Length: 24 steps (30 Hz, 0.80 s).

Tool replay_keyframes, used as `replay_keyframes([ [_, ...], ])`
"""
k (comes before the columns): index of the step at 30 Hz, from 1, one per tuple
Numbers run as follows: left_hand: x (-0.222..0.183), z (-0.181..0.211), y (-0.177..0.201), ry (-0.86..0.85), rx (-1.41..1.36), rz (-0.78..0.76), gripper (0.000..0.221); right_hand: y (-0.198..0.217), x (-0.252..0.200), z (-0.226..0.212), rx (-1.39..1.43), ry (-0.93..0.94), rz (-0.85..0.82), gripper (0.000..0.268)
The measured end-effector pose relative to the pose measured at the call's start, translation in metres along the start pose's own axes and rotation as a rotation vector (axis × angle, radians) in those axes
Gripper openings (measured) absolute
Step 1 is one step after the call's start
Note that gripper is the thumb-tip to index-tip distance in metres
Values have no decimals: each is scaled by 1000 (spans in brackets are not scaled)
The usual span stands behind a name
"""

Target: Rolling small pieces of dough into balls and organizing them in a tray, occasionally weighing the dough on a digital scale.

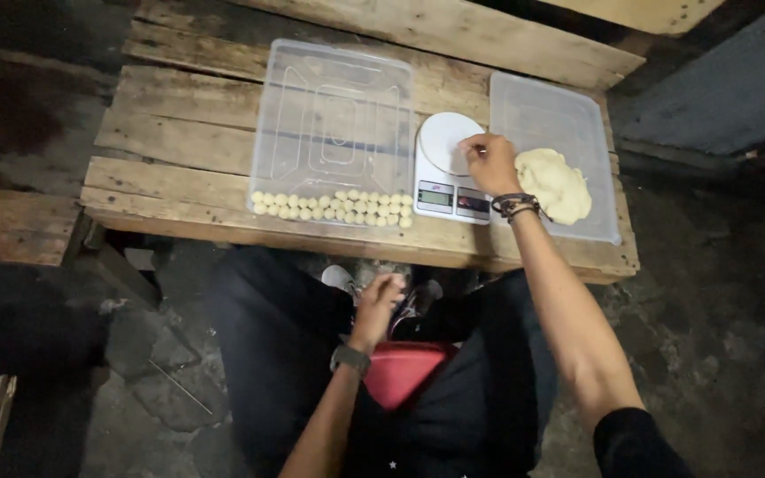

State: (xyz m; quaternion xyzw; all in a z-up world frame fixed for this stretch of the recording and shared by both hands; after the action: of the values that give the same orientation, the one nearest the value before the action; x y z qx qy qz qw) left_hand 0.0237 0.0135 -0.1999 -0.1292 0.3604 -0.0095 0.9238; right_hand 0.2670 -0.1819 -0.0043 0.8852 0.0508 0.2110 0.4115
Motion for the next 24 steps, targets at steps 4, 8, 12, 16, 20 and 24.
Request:
replay_keyframes([
  [4, -49, 51, 4, 21, 23, -83, 35, -5, 10, 20, -13, 17, -91, 28],
  [8, -49, 54, 6, 10, -22, -74, 35, 6, 23, 17, -80, 36, -13, 29],
  [12, -59, 65, 7, -33, -50, -64, 35, 7, 35, 3, -182, 47, -85, 25],
  [16, -62, 68, 7, -54, -98, -52, 35, -2, 34, -1, -248, -43, -227, 21],
  [20, -66, 72, 9, -75, -123, -24, 34, -12, 26, -13, -485, -26, -439, 24],
  [24, -59, 67, 5, -99, -171, -30, 36, -22, 26, -32, -343, 120, -256, 15],
])
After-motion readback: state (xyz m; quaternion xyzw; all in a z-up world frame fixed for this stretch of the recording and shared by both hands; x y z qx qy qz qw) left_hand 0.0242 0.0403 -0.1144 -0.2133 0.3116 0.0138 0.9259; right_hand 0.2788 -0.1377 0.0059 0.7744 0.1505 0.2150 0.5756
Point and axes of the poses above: each hand's wrist, its own x-axis towards the middle knuckle, its own y-axis out of the back of the hand, z = x × y, the point moved 1 cm from there along x, towards the middle knuckle, and after that the axes turned 14 degrees about y, right-handed, at the moved point
